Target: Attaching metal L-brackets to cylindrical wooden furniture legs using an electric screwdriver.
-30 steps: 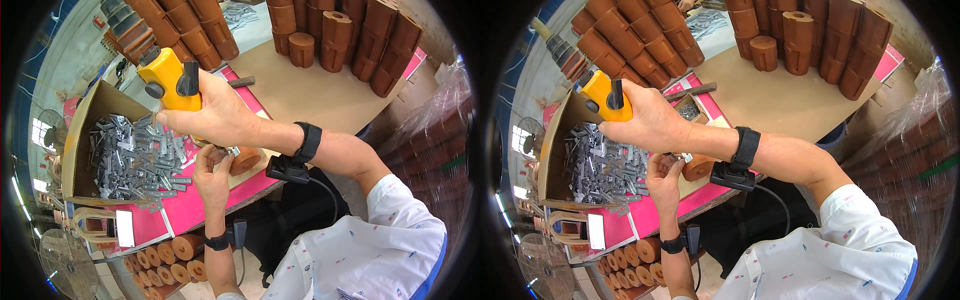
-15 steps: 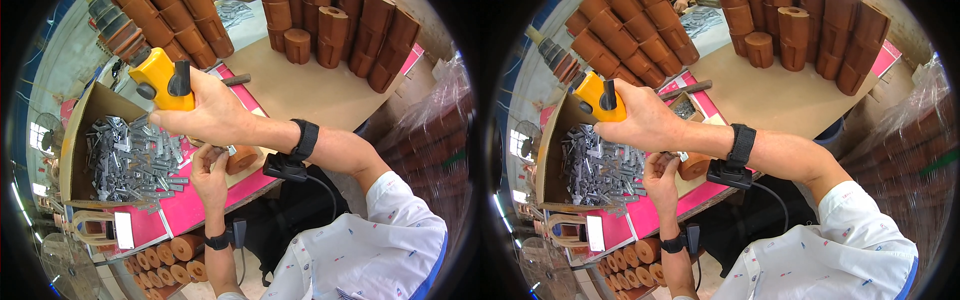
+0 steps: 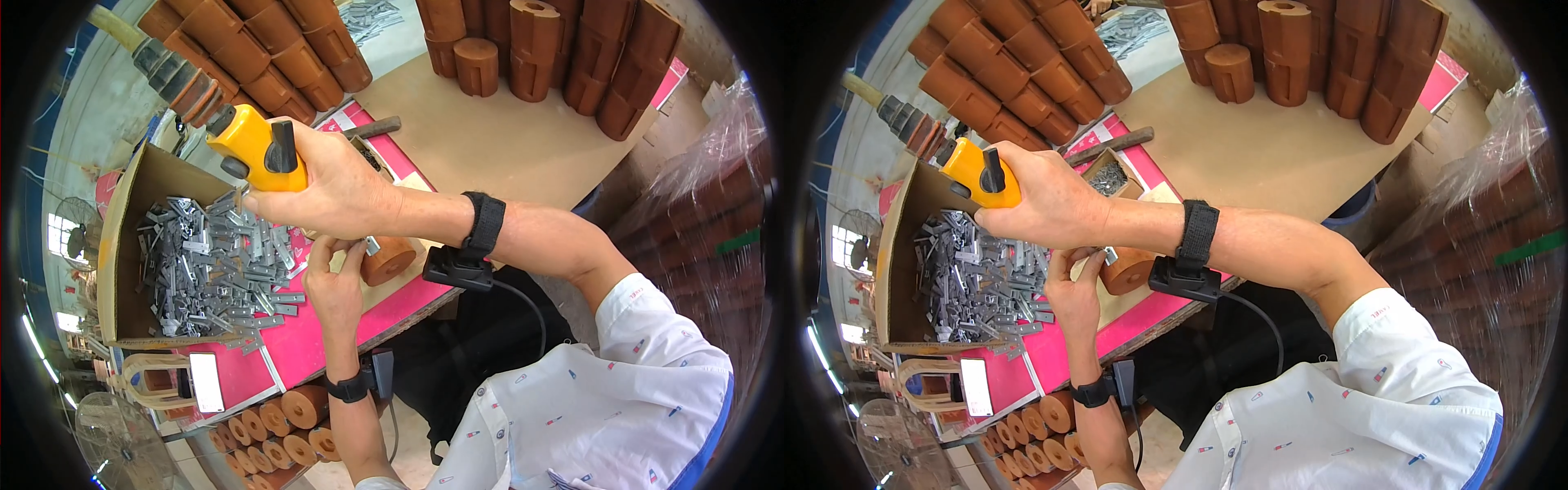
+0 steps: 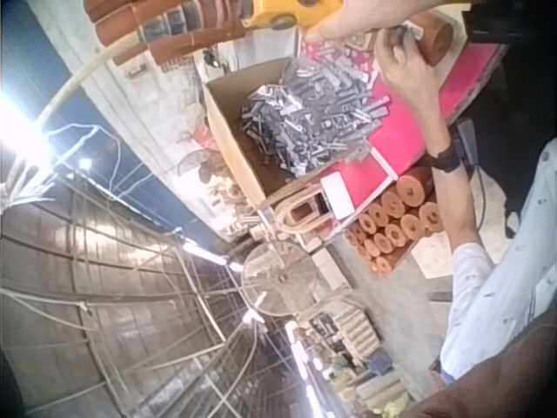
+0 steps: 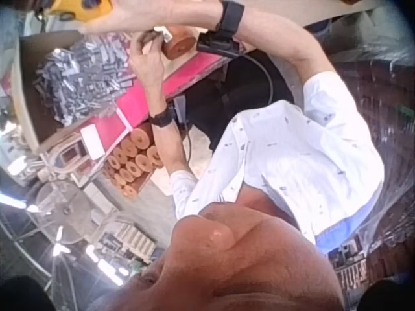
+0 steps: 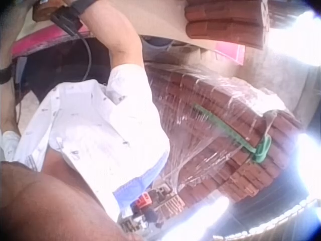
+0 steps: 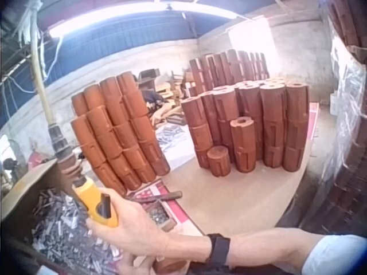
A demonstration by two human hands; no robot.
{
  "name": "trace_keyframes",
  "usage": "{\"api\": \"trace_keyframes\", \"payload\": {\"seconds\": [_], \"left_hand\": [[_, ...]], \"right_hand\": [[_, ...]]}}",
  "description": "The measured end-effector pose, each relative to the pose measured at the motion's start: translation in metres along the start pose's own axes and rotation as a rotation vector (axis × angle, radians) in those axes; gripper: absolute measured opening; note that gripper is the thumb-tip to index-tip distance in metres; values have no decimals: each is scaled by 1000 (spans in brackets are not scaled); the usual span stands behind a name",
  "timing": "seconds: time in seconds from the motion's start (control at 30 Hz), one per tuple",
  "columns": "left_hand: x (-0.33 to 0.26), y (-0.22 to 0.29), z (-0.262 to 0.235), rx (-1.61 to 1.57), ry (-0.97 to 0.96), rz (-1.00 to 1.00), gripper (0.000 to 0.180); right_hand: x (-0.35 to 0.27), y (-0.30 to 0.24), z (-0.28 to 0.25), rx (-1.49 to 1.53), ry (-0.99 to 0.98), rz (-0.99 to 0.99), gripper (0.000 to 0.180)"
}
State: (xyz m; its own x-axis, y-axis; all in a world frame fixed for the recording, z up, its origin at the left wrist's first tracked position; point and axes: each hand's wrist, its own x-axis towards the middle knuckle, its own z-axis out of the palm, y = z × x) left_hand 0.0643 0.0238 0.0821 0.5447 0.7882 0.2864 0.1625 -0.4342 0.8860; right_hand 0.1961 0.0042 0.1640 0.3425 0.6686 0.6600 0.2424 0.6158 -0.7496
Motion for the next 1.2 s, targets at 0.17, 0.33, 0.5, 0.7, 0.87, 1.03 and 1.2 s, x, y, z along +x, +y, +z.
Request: {"api": "trace_keyframes", "payload": {"seconds": [0.17,0.33,0.5,0.7,0.87,1.03,1.2], "left_hand": [[3,-1,0,10,-25,-19,24],[4,1,0,31,-42,-32,23],[3,-1,0,12,-37,-42,22],[3,-6,-1,21,-44,-40,23],[3,-3,-7,131,-102,-30,45],[5,-16,-11,64,-340,-83,87],[3,-19,-9,99,-301,-63,87]], "right_hand": [[0,4,-1,-6,7,-2,40],[-2,1,-2,17,-8,35,45],[-2,5,1,53,51,-30,42],[-4,5,2,31,38,-46,45],[-4,7,3,-19,20,-77,49],[-4,8,3,0,-14,-58,53],[-6,9,0,-26,-18,-41,54]]}}
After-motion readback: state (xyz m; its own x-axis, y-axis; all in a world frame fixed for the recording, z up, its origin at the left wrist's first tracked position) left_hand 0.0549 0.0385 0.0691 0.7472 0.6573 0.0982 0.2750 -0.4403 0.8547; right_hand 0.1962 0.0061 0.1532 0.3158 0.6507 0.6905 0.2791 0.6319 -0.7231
